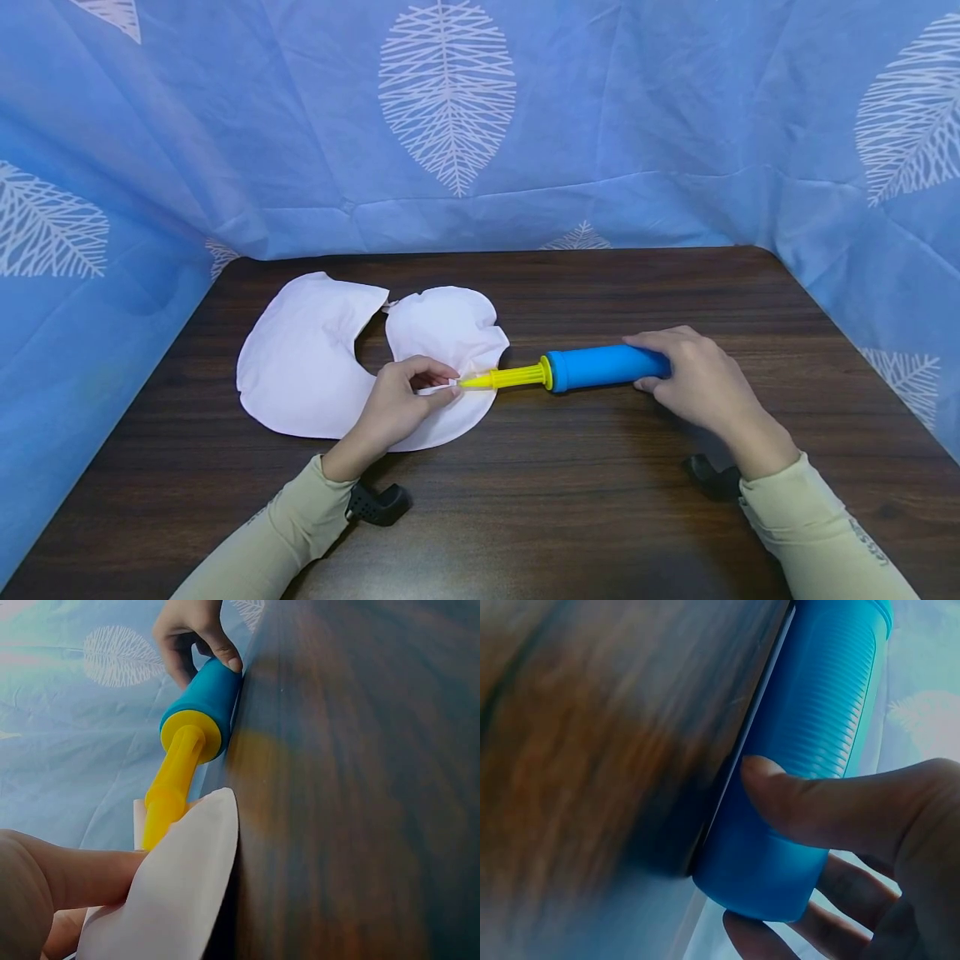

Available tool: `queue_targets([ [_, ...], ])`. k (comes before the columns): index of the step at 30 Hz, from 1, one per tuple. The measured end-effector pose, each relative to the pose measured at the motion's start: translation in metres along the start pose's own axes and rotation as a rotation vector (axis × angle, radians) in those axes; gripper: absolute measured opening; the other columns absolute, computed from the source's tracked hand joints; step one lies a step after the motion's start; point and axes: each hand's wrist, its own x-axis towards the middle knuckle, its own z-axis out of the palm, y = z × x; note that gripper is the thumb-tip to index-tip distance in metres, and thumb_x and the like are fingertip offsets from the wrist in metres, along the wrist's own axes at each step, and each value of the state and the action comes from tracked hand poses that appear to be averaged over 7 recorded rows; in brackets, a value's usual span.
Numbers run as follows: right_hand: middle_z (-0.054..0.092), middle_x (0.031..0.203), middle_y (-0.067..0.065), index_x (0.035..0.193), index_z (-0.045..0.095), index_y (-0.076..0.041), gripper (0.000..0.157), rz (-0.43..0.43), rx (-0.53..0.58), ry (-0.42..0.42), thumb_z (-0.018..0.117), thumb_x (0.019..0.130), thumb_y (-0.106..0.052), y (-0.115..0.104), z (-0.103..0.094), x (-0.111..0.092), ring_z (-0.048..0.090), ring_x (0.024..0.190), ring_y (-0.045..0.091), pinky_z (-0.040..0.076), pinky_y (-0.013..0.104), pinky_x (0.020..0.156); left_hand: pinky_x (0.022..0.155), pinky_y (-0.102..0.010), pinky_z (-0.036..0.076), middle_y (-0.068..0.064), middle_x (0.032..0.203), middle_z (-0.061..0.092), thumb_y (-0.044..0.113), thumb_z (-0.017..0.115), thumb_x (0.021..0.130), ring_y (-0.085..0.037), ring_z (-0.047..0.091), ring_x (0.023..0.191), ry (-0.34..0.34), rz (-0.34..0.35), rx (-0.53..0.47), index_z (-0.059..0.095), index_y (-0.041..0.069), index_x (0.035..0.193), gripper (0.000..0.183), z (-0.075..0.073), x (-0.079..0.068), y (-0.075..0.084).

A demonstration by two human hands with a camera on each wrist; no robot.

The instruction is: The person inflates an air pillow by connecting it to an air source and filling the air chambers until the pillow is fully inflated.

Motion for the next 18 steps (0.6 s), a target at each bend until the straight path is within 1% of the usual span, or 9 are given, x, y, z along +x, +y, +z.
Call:
queue_targets([
  [5,0.063,0.145,0.028,0.146,0.067,-0.010,0.058,0.033,0.010,0.003,0.084,0.090,-0.009,0.010,-0.003,-0.001,0.056,0.134,0.053,0.050,0.075,0.095,0.080,-0.029,0.052,-0.004,0.097,0.080,0.009,0.086,0.089,-0.016,0.066,0.087,0.001,0.004,0.006,0.083,0.010,0.103,0.015,0.000,0.000,0.000],
  [10,0.058,0.148,0.033,0.147,0.066,-0.010,0.059,0.091,0.014,-0.010,0.083,0.091,-0.008,0.024,-0.007,0.000,0.052,0.134,0.058,0.050,0.076,0.091,0.079,-0.029,0.052,-0.004,0.096,0.079,0.008,0.086,0.088,-0.016,0.066,0.087,0.001,0.001,0.001,0.083,0.010,0.103,0.015,0.000,0.000,0.001],
  [18,0.053,0.149,0.037,0.148,0.064,-0.011,0.059,0.157,0.023,-0.009,0.082,0.092,-0.010,0.043,-0.012,0.000,0.050,0.131,0.061,0.048,0.078,0.090,0.077,-0.027,0.051,-0.004,0.095,0.079,0.008,0.086,0.088,-0.016,0.066,0.085,0.003,0.008,-0.005,0.084,0.010,0.103,0.015,0.000,-0.001,0.001],
])
